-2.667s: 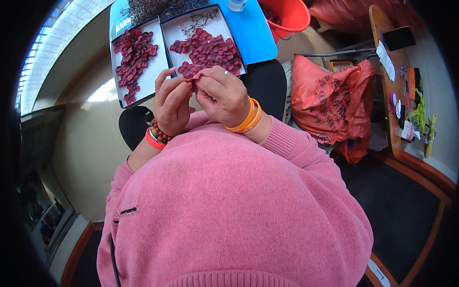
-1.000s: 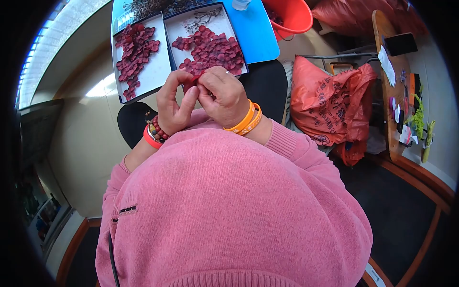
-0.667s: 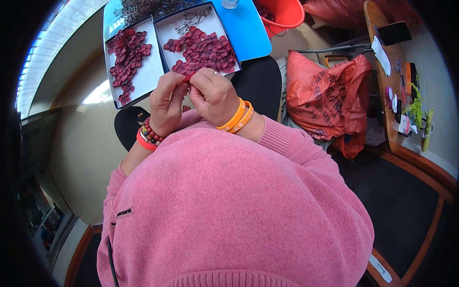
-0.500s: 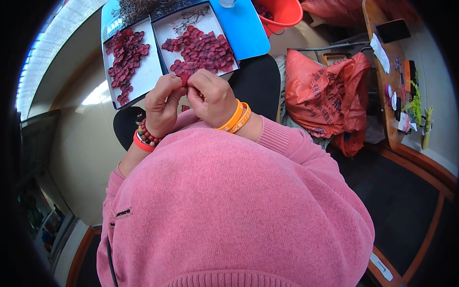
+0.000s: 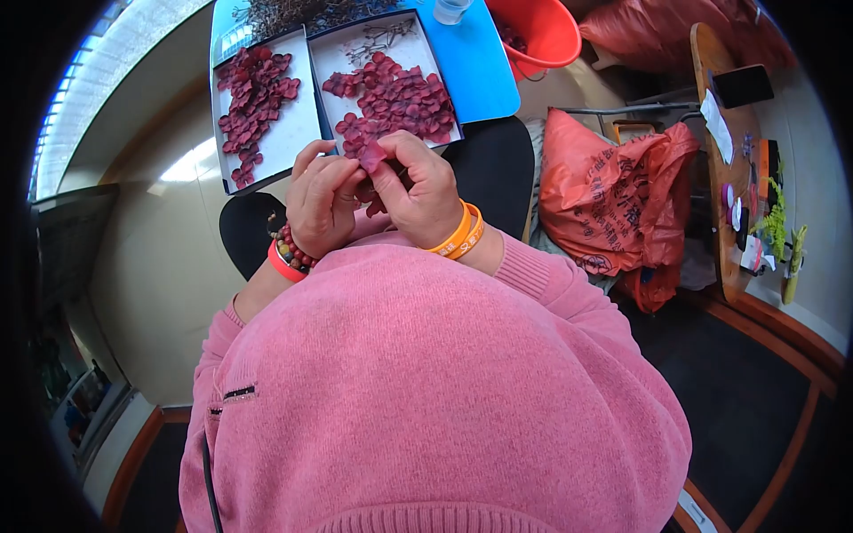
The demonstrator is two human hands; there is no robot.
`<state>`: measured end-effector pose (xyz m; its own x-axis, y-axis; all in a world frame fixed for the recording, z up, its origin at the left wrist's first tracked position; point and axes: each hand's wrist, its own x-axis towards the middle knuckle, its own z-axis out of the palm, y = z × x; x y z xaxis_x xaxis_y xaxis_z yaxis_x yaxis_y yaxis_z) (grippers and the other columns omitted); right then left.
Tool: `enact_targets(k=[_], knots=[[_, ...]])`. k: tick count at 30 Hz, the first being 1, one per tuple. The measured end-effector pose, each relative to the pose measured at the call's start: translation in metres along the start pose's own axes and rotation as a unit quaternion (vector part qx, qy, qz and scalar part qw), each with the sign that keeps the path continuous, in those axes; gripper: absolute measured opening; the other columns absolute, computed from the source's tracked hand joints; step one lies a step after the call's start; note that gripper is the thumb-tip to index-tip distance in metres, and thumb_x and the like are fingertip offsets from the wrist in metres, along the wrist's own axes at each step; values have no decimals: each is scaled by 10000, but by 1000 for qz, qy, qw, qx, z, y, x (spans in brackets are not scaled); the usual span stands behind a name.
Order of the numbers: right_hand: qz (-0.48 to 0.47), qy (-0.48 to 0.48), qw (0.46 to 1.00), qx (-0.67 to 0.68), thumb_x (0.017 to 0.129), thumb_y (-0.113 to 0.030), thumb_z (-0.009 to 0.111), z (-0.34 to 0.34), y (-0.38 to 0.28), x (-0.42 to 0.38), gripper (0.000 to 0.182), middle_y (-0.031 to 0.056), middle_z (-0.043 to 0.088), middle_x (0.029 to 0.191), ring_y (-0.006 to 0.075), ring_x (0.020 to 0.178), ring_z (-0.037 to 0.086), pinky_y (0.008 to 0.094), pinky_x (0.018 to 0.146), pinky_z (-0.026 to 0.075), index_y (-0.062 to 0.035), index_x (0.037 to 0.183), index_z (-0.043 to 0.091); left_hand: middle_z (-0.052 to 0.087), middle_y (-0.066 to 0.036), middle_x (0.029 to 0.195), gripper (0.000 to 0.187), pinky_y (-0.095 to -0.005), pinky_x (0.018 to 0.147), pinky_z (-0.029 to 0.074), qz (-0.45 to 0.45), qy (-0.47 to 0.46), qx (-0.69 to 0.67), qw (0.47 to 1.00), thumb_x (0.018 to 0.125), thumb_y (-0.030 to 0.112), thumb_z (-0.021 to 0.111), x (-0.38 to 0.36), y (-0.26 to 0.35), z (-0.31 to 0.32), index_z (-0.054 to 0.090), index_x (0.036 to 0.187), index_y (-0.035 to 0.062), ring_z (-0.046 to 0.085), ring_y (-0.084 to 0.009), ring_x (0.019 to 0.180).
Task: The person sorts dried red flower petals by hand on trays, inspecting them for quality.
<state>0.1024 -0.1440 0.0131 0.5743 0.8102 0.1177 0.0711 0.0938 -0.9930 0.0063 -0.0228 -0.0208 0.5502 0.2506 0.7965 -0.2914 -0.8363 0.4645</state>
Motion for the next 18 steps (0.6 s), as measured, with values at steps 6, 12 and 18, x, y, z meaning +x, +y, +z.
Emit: enact_targets(k=[6, 12, 18], knots=[[-99, 15, 989, -105, 835, 53, 565, -2, 4, 3, 105, 98, 563, 818, 178, 665, 626, 268, 558, 511, 11, 930, 549, 614, -86, 757, 180, -425, 822, 469, -12, -5, 0, 1000, 803, -10, 639, 1, 4, -2, 575, 968, 18, 605, -217, 660], [-251, -2, 931, -264, 747, 94, 572, -7, 3, 11, 158, 152, 542, 783, 307, 716, 587, 320, 599, 477, 16, 881, 543, 593, -117, 749, 228, -407, 747, 499, -7, -8, -22, 1000, 700, -67, 649, 3, 4, 1, 592, 915, -17, 599, -253, 661], [-11, 28, 994, -105, 840, 13, 570, -4, 9, 3, 49, 98, 571, 772, 162, 620, 623, 261, 518, 497, 9, 862, 526, 596, -133, 769, 268, -425, 774, 508, 0, -40, -52, 998, 669, -99, 624, 3, -4, 5, 591, 928, -42, 608, -279, 688]])
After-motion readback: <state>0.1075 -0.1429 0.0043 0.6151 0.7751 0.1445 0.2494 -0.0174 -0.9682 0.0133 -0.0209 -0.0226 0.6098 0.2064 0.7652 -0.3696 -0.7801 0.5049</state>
